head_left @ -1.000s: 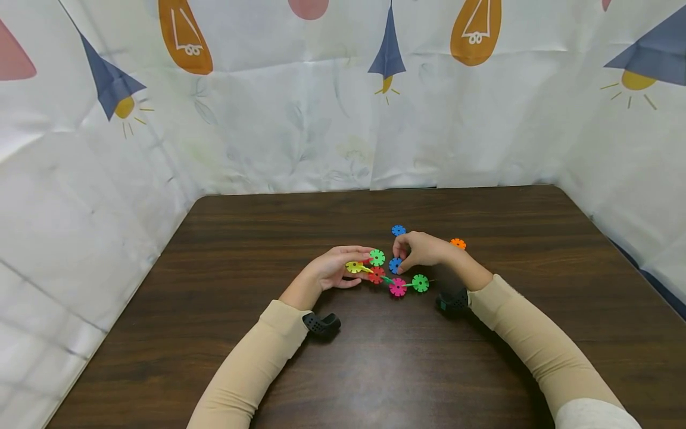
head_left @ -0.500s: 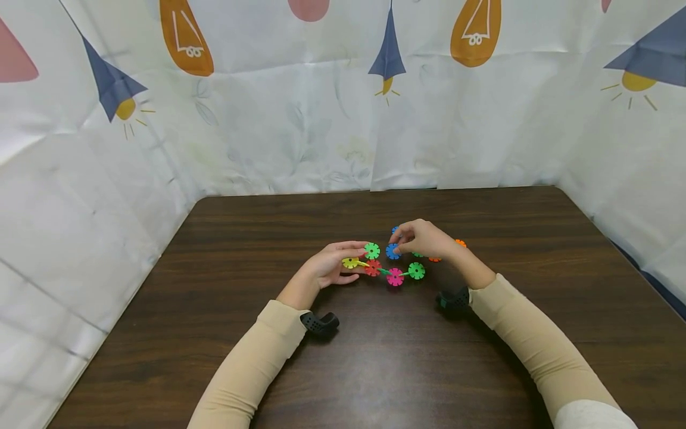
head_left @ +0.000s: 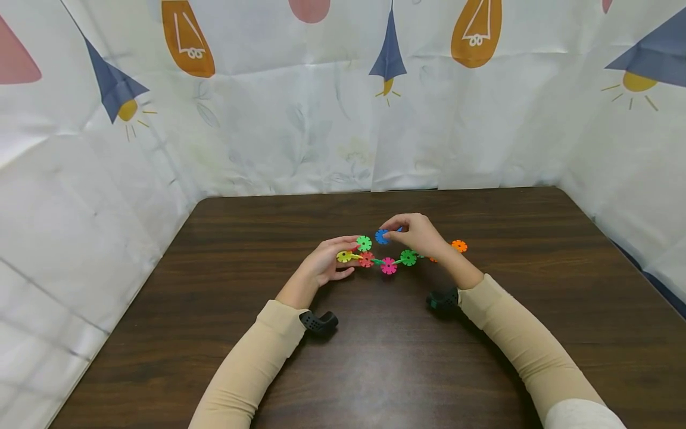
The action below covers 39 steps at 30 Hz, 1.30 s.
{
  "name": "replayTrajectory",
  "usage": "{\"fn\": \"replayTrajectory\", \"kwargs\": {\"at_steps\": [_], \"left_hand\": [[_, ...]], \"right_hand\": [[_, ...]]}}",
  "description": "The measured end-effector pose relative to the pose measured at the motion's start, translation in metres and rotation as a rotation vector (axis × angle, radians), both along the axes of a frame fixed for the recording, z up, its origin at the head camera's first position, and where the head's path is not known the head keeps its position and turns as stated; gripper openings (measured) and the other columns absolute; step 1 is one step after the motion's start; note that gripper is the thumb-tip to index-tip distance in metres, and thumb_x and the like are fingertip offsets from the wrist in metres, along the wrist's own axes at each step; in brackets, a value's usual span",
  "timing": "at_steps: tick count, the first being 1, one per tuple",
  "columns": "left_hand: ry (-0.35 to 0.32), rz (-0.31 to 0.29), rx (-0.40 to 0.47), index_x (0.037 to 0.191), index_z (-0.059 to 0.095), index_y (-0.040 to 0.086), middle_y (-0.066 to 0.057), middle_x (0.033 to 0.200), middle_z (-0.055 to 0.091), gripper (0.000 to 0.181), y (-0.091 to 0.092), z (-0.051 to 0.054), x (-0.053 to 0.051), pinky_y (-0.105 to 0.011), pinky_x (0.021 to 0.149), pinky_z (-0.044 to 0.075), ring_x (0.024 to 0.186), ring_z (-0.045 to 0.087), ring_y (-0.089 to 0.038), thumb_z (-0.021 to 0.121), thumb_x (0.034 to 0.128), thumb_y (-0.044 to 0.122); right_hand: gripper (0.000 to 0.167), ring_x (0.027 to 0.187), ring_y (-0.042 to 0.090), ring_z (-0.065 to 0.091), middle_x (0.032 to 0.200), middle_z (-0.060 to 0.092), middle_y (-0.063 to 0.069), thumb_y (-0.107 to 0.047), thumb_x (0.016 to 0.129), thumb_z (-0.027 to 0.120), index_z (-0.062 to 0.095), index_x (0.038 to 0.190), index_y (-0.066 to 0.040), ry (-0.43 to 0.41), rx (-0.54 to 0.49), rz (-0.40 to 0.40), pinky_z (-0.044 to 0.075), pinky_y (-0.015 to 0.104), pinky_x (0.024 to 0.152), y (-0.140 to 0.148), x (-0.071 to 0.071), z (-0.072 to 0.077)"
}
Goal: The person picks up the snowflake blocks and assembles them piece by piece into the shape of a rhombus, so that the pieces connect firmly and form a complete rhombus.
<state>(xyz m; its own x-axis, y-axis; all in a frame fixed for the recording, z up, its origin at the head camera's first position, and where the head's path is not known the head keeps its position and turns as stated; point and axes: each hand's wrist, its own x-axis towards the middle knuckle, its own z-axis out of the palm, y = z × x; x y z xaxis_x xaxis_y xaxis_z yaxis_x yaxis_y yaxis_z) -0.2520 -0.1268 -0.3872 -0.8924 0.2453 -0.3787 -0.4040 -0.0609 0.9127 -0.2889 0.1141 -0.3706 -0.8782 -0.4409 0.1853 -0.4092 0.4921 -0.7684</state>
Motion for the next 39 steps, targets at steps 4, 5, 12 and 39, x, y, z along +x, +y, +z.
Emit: {"fn": "replayTrajectory", "kwargs": {"at_steps": [4,5,12,39], "left_hand": [[0.001,0.025,0.007,0.146,0.057,0.01,-0.008,0.136,0.052,0.042,-0.001,0.001,0.0,-0.029,0.073,0.051,0.094,0.064,-0.024,0.057,0.1059,0.022],[0.001,0.029,0.009,0.145,0.058,0.01,-0.007,0.135,0.053,0.041,-0.001,0.001,0.0,-0.028,0.073,0.051,0.092,0.065,-0.023,0.057,0.1059,0.023],[-0.006,0.036,0.007,0.146,0.056,0.01,-0.007,0.143,0.048,0.044,-0.003,0.002,0.001,-0.027,0.073,0.052,0.087,0.063,-0.021,0.058,0.1056,0.025],[-0.066,0.09,0.016,0.115,0.062,0.012,-0.005,0.117,0.055,0.018,0.006,-0.004,0.0,-0.027,0.07,0.051,0.087,0.058,-0.022,0.058,0.1064,0.027]], "right_hand": [[0.013,0.084,0.024,0.062,0.1,0.076,0.007,-0.012,0.097,0.073,0.077,0.107,-0.005,0.016,-0.017,-0.011,0.051,0.037,0.075,-0.006,-0.001,-0.002],[0.012,0.084,0.024,0.062,0.1,0.076,0.006,-0.012,0.097,0.073,0.077,0.106,-0.005,0.017,-0.019,-0.013,0.051,0.037,0.075,-0.007,-0.002,-0.003],[0.007,0.085,0.023,0.064,0.097,0.077,0.005,-0.012,0.097,0.073,0.076,0.101,-0.006,0.019,-0.031,0.0,0.052,0.038,0.077,-0.012,-0.004,-0.007],[0.007,0.094,0.03,0.073,0.1,0.076,0.011,-0.002,0.095,0.072,0.077,0.1,-0.001,-0.041,-0.103,0.107,0.057,0.044,0.085,-0.013,-0.009,-0.01]]}}
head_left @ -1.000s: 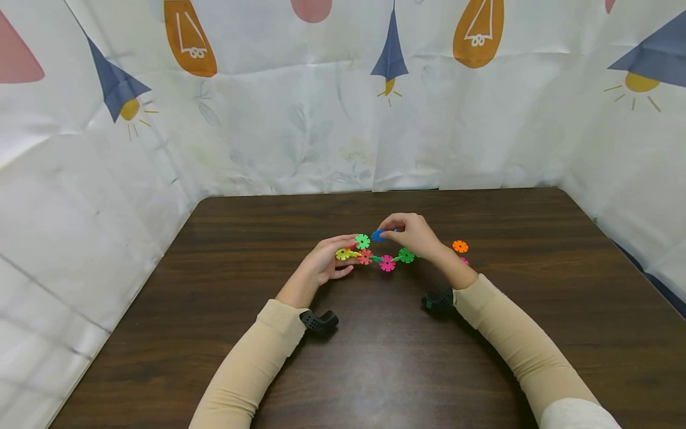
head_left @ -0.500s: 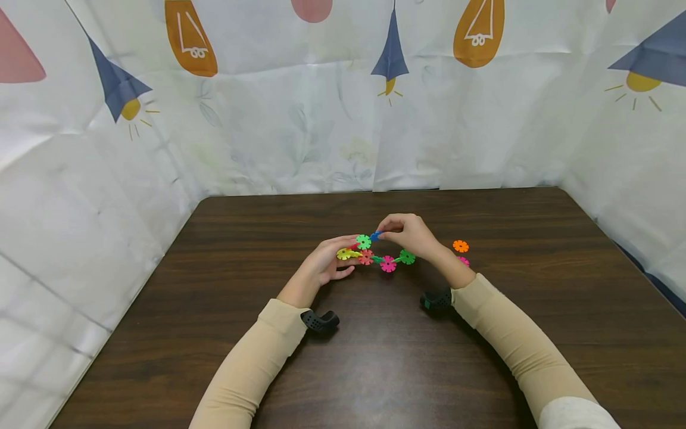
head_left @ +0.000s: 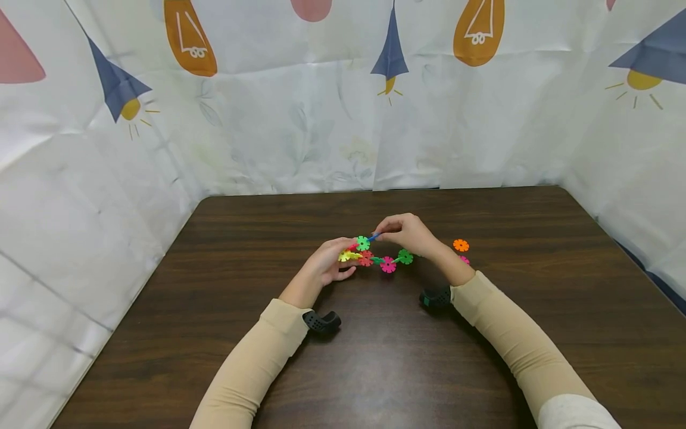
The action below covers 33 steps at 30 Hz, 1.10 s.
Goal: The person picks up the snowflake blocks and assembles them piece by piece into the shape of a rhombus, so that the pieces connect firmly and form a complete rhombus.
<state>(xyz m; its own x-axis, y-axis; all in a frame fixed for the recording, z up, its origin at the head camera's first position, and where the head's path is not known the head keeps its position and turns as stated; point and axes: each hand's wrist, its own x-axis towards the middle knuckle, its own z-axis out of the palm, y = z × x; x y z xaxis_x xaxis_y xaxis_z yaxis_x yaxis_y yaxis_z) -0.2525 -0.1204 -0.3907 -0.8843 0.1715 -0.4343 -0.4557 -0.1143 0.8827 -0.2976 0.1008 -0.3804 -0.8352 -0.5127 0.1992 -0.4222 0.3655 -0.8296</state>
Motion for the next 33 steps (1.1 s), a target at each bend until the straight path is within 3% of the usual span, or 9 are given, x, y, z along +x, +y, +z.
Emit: {"fn": "replayTrajectory", "kwargs": {"at_steps": [7,14,23,30,33], "left_hand": [[0.014,-0.012,-0.004,0.101,0.063,0.017,-0.002,0.105,0.058,0.012,0.001,0.0,0.001,-0.025,0.066,0.052,0.084,0.059,-0.021,0.059,0.1062,0.026],[0.024,0.062,0.012,0.089,0.063,0.02,-0.001,0.099,0.059,0.018,0.006,0.0,0.003,-0.024,0.062,0.051,0.076,0.058,-0.019,0.06,0.1057,0.025],[0.023,0.12,0.039,0.082,0.063,0.022,-0.002,0.101,0.057,0.024,0.01,-0.002,0.006,-0.024,0.059,0.05,0.07,0.054,-0.015,0.059,0.106,0.02],[0.041,0.061,0.005,0.086,0.059,0.019,-0.005,0.104,0.057,0.022,0.009,0.0,0.008,-0.025,0.06,0.05,0.072,0.057,-0.017,0.057,0.1073,0.02],[0.039,0.051,0.011,0.087,0.06,0.019,-0.004,0.1,0.058,0.021,0.009,0.0,0.008,-0.025,0.06,0.051,0.071,0.057,-0.017,0.056,0.1076,0.021]], "right_hand": [[0.012,0.091,0.024,0.072,0.103,0.077,0.011,-0.003,0.095,0.073,0.082,0.103,-0.004,0.098,0.113,-0.048,0.056,0.034,0.077,-0.004,0.005,0.003],[0.015,0.067,0.028,0.066,0.101,0.077,0.014,-0.001,0.095,0.072,0.081,0.106,-0.003,0.181,0.127,-0.05,0.041,0.025,0.057,-0.006,0.008,0.003],[0.015,0.056,0.018,0.058,0.098,0.077,0.014,0.003,0.091,0.074,0.081,0.104,-0.001,0.305,0.114,0.003,0.036,0.023,0.053,-0.007,0.009,0.003],[0.014,0.071,0.016,0.07,0.097,0.077,0.014,0.004,0.089,0.076,0.081,0.102,0.001,0.368,0.136,0.051,0.047,0.022,0.06,-0.005,0.009,0.001],[0.015,0.068,0.015,0.069,0.098,0.077,0.014,0.003,0.09,0.076,0.081,0.103,0.0,0.368,0.158,0.052,0.047,0.023,0.06,-0.004,0.009,0.004]]}}
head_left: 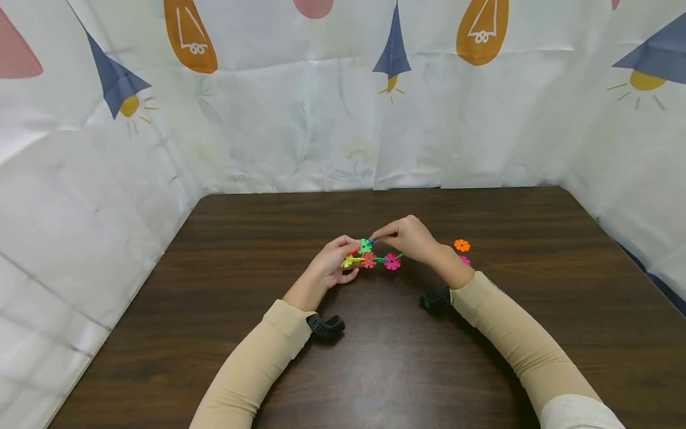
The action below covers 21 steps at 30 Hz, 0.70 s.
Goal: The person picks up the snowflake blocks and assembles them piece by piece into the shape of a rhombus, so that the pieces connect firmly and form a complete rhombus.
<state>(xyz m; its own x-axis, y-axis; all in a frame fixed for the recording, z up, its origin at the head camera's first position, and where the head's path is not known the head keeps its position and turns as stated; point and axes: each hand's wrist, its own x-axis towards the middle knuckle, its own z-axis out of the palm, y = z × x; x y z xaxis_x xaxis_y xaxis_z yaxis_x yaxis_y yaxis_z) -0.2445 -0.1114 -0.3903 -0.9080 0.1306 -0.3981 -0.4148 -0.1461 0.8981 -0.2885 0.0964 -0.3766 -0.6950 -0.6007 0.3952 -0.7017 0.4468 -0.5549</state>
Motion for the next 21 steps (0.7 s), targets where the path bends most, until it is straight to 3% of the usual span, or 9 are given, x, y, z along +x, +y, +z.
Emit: {"fn": "replayTrajectory", "kwargs": {"at_steps": [3,5,9,14,21], "left_hand": [[-0.017,-0.004,0.02,0.089,0.062,0.019,-0.003,0.099,0.058,0.019,0.0,0.002,0.0,-0.025,0.06,0.051,0.072,0.058,-0.017,0.056,0.1076,0.021],[-0.025,-0.006,0.028,0.092,0.063,0.019,-0.003,0.101,0.058,0.017,0.001,0.002,-0.001,-0.025,0.061,0.051,0.074,0.058,-0.018,0.056,0.1075,0.02],[-0.036,-0.026,0.03,0.102,0.063,0.016,-0.004,0.11,0.057,0.011,0.0,0.002,-0.001,-0.027,0.064,0.052,0.081,0.061,-0.02,0.055,0.1081,0.02],[-0.047,-0.024,0.033,0.11,0.062,0.015,-0.003,0.113,0.058,0.01,-0.001,0.001,-0.002,-0.028,0.065,0.052,0.086,0.061,-0.022,0.054,0.1085,0.021],[-0.035,-0.016,0.05,0.145,0.056,0.012,-0.008,0.127,0.057,0.038,-0.005,0.001,-0.001,-0.027,0.066,0.053,0.091,0.059,-0.022,0.053,0.1085,0.022]], "right_hand": [[0.016,0.061,0.014,0.061,0.1,0.077,0.013,0.002,0.091,0.075,0.081,0.106,-0.002,-0.031,0.022,-0.016,0.043,0.025,0.058,0.001,-0.001,0.002],[0.018,0.065,0.015,0.062,0.103,0.077,0.011,0.002,0.092,0.074,0.08,0.109,-0.002,-0.057,0.031,-0.029,0.046,0.027,0.061,0.002,-0.002,0.003],[0.026,0.087,0.022,0.072,0.11,0.076,0.012,0.002,0.093,0.073,0.076,0.119,-0.001,-0.118,0.02,-0.06,0.057,0.036,0.076,0.01,-0.005,0.007],[0.031,0.103,0.028,0.071,0.121,0.072,0.016,-0.003,0.099,0.067,0.069,0.129,0.0,-0.219,-0.03,-0.122,0.056,0.045,0.087,0.03,-0.015,0.009],[0.031,0.112,0.035,0.064,0.124,0.069,0.019,-0.013,0.101,0.067,0.069,0.128,0.001,-0.356,-0.003,-0.215,0.05,0.052,0.096,0.054,-0.033,0.005]]}}
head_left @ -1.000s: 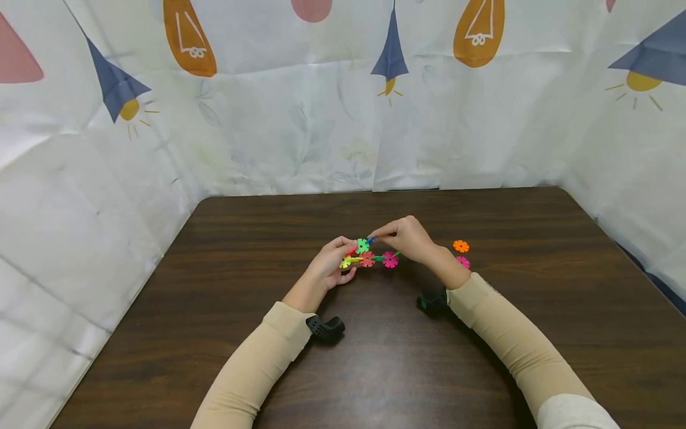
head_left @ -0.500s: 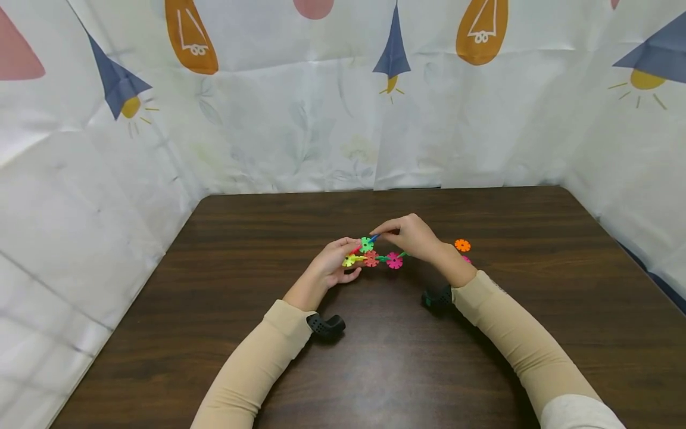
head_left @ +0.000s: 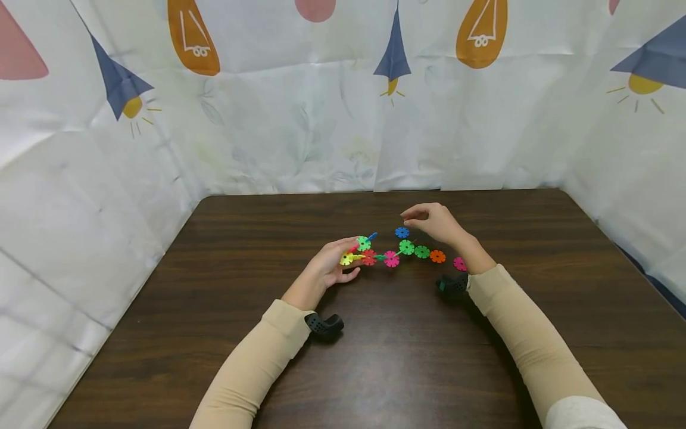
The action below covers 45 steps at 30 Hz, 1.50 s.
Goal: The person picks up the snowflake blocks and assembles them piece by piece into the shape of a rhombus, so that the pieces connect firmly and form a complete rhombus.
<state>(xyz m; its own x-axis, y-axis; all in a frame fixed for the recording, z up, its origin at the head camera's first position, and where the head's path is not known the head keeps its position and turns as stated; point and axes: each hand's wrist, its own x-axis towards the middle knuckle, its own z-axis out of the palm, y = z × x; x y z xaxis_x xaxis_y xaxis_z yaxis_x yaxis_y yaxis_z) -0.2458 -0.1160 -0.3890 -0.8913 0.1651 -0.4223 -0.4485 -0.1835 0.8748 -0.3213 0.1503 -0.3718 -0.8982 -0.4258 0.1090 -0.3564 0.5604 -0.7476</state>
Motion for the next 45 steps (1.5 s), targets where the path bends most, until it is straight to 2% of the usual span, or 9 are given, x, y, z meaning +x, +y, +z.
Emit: {"fn": "replayTrajectory", "kwargs": {"at_steps": [6,13,19,23,28,32,38,45], "left_hand": [[-0.026,-0.001,0.041,0.152,0.049,0.011,-0.012,0.137,0.053,0.045,-0.003,-0.002,-0.001,-0.024,0.064,0.053,0.093,0.056,-0.019,0.051,0.1077,0.017],[-0.037,-0.048,0.078,0.153,0.047,0.007,-0.014,0.144,0.049,0.046,-0.005,-0.002,-0.004,-0.02,0.063,0.052,0.095,0.056,-0.016,0.046,0.1073,0.01],[-0.002,-0.086,0.003,0.15,0.052,0.008,-0.014,0.156,0.039,0.045,-0.003,0.0,-0.002,-0.025,0.068,0.055,0.115,0.05,-0.025,0.045,0.1061,0.008],[0.017,-0.1,-0.051,0.15,0.053,0.01,-0.013,0.159,0.035,0.046,-0.003,-0.001,-0.002,-0.028,0.071,0.057,0.128,0.047,-0.03,0.044,0.105,0.007],[0.031,-0.128,-0.061,0.151,0.053,0.011,-0.012,0.159,0.035,0.05,-0.004,-0.002,-0.002,-0.026,0.069,0.056,0.126,0.047,-0.029,0.042,0.1027,0.002],[0.028,-0.139,-0.048,0.152,0.051,0.01,-0.014,0.159,0.037,0.052,-0.004,-0.002,-0.002,-0.024,0.068,0.055,0.121,0.049,-0.028,0.038,0.1029,0.001],[-0.02,-0.119,-0.012,0.155,0.045,0.01,-0.016,0.155,0.042,0.053,-0.003,-0.001,-0.002,-0.024,0.069,0.055,0.117,0.053,-0.024,0.038,0.1039,0.001],[-0.033,-0.115,0.013,0.157,0.041,0.009,-0.017,0.152,0.043,0.054,-0.002,-0.001,-0.002,-0.022,0.067,0.056,0.112,0.054,-0.023,0.038,0.1041,0.001]], "right_hand": [[0.03,0.112,0.037,0.063,0.12,0.068,0.02,-0.013,0.102,0.066,0.067,0.127,0.003,-0.138,0.078,0.041,0.047,0.054,0.1,0.006,-0.015,-0.009],[0.03,0.096,0.032,0.056,0.105,0.063,0.015,-0.018,0.099,0.07,0.068,0.12,0.003,-0.158,0.159,0.028,0.046,0.047,0.088,0.002,-0.029,-0.011],[0.032,0.085,0.026,0.051,0.095,0.059,0.011,-0.018,0.094,0.076,0.066,0.115,0.003,-0.213,0.223,0.021,0.044,0.039,0.079,-0.006,-0.032,-0.01],[0.03,0.079,0.023,0.049,0.089,0.057,0.008,-0.016,0.093,0.078,0.064,0.111,0.003,-0.227,0.229,0.003,0.042,0.036,0.075,-0.009,-0.032,-0.009],[0.027,0.079,0.024,0.052,0.088,0.059,0.009,-0.014,0.093,0.077,0.058,0.105,0.001,-0.215,0.21,-0.005,0.043,0.036,0.074,-0.009,-0.03,-0.008],[0.024,0.085,0.028,0.058,0.094,0.067,0.013,-0.015,0.096,0.073,0.059,0.107,0.0,-0.209,0.169,-0.012,0.044,0.04,0.079,-0.01,-0.027,-0.007],[0.025,0.097,0.033,0.066,0.099,0.074,0.014,-0.016,0.1,0.069,0.066,0.117,0.002,-0.201,0.047,-0.035,0.048,0.047,0.091,-0.012,-0.022,-0.005],[0.029,0.107,0.035,0.064,0.109,0.072,0.015,-0.019,0.1,0.069,0.071,0.121,0.0,-0.169,-0.108,-0.044,0.046,0.053,0.098,-0.022,-0.012,-0.003]]}}
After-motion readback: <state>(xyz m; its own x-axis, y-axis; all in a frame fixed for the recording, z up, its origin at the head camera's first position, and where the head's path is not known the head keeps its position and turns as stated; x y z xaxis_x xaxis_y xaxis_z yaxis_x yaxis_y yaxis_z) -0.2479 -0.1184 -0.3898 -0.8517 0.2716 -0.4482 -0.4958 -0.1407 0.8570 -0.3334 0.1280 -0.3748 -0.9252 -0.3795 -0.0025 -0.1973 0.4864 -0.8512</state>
